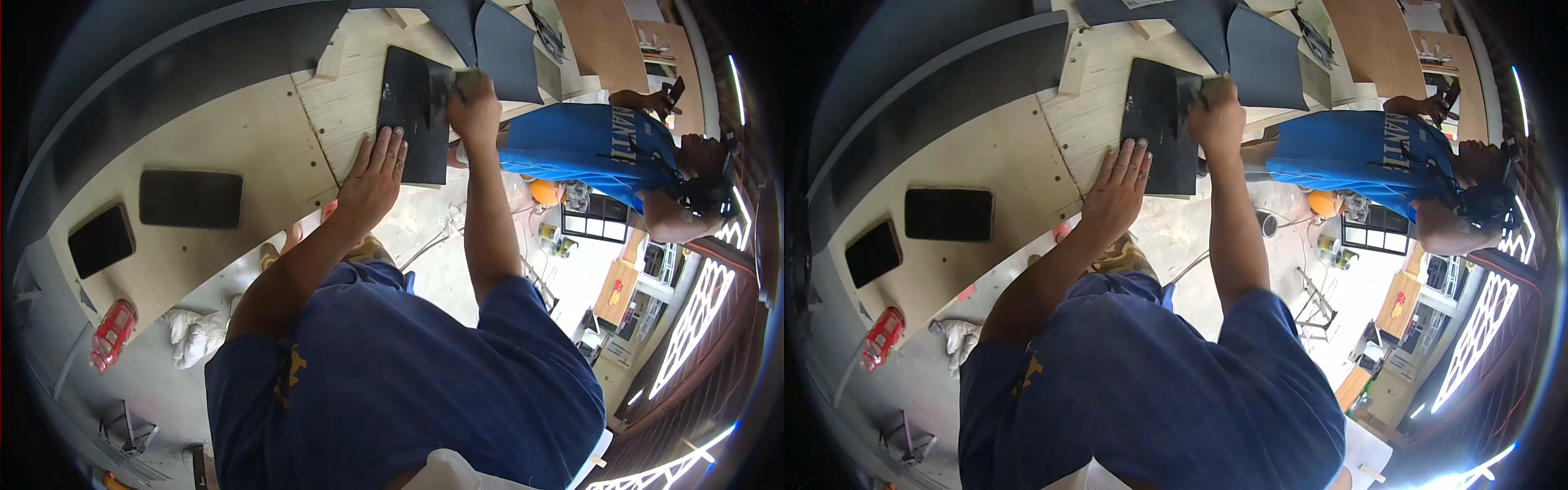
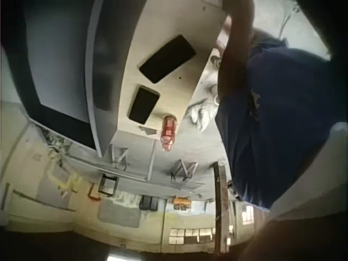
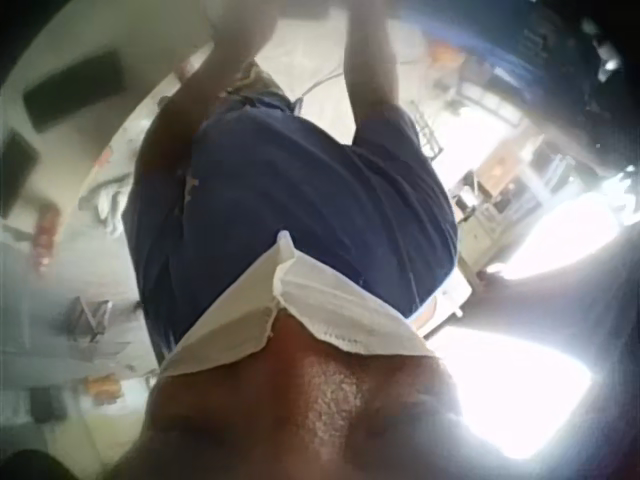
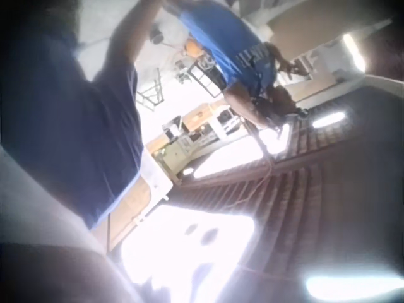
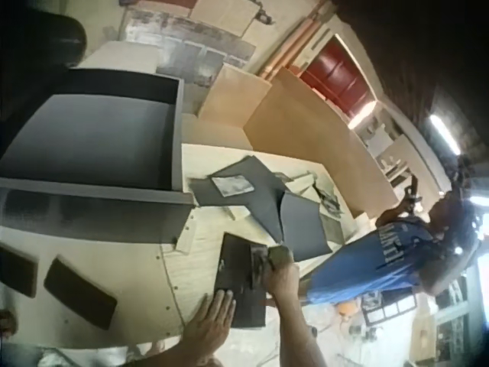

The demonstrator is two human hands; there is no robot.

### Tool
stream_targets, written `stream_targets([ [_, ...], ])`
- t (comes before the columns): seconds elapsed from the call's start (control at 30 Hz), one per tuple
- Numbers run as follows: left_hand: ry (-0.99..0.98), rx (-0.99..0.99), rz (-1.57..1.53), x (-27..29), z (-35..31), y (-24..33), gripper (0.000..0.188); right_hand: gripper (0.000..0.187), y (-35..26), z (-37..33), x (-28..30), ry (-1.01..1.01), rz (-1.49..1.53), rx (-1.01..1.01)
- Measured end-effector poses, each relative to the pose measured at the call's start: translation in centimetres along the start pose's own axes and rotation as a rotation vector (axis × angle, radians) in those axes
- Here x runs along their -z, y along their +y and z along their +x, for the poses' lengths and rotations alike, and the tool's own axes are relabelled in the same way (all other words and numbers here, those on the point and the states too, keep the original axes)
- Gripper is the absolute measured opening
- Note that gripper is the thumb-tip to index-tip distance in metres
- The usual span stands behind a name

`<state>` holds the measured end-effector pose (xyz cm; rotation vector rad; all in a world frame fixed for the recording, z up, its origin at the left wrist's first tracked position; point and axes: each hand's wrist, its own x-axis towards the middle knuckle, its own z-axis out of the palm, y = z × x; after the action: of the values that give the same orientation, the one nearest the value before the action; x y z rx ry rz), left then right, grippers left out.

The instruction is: The person sands a piece of dark material using a handheld sanding block, repeatedly rubbing the surface and checking the texture.

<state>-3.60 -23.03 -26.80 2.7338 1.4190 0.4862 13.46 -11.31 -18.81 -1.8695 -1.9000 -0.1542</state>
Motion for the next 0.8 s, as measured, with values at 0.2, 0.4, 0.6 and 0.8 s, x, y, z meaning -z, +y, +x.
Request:
stream_targets([
  [0.2, -0.012, 0.009, 0.016, 0.0, 0.4, -0.9, 0.053, 0.030, -1.2, -3.0, 1.9, -0.225, -0.006, -0.051],
  [0.4, -0.010, 0.047, -0.019, -0.2, 1.0, -0.3, 0.052, 0.028, -1.9, -4.1, 2.3, -0.134, 0.103, -0.168],
  [0.6, 0.115, 0.131, -0.303, 3.8, 2.1, 0.0, 0.042, 0.031, 3.3, -0.3, 4.6, 0.292, 0.508, -0.319],
  [0.8, 0.355, 0.428, -1.001, 15.4, 7.8, -3.4, 0.033, 0.030, 6.6, -5.1, 15.2, 0.427, 1.234, -0.397],
])
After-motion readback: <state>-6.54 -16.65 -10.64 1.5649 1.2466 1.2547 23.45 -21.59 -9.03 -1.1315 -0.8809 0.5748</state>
